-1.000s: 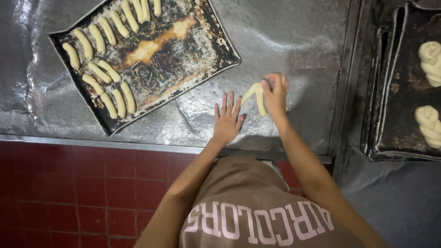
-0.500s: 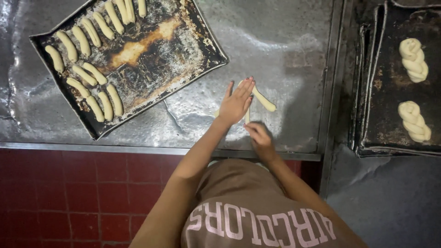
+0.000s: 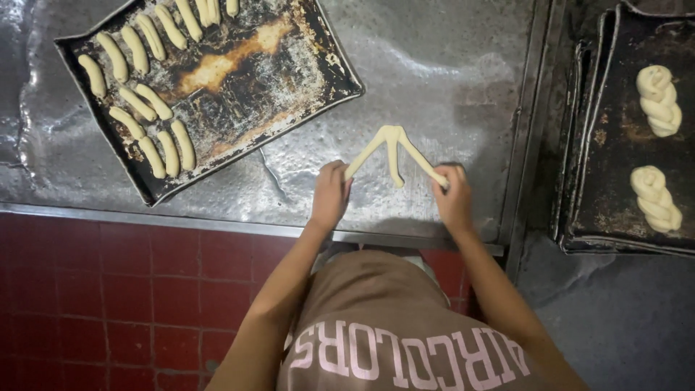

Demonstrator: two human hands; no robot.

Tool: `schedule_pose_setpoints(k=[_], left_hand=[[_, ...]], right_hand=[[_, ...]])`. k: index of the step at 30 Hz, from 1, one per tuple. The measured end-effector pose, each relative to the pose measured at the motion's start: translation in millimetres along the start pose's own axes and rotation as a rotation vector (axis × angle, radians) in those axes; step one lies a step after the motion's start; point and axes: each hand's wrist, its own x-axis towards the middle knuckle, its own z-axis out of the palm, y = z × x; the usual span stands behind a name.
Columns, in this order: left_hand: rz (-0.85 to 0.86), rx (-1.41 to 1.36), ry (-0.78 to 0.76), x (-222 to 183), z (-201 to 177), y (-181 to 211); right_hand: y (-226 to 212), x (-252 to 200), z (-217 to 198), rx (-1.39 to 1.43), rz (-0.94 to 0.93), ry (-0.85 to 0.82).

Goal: The person is braiding pre-cut strips of dough into loaves and placing them on a baking tray in a commercial bakery setting.

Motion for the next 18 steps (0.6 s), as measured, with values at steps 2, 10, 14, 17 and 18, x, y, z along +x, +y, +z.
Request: schedule_pose_setpoints(k=[2, 10, 14, 17, 18], left_hand=[[-0.018, 0.016, 0.038, -4.4, -9.1, -3.2], [-0.443, -0.482, 0.198, 23.0, -20.0, 40.2], [-0.437, -0.536, 0.192, 16.0, 2.0, 57.0], [-0.357, -0.586, 0.054, 0.7, 18.4, 62.0], [-0.166, -0.492, -0.147, -0.6, 17.6, 65.6]], right_hand=[[-13.9, -5.1, -13.3, 0.092, 0.062, 0.02], [-112.9, 4.0, 23.0, 0.42, -0.079, -0.188], [-104.5, 2.9, 28.9, 0.006, -0.157, -0.087], [-66.6, 5.5, 29.4, 0.243, 0.043, 0.049], [-54.6, 6.0, 24.4, 0.316, 0.208, 0.046]])
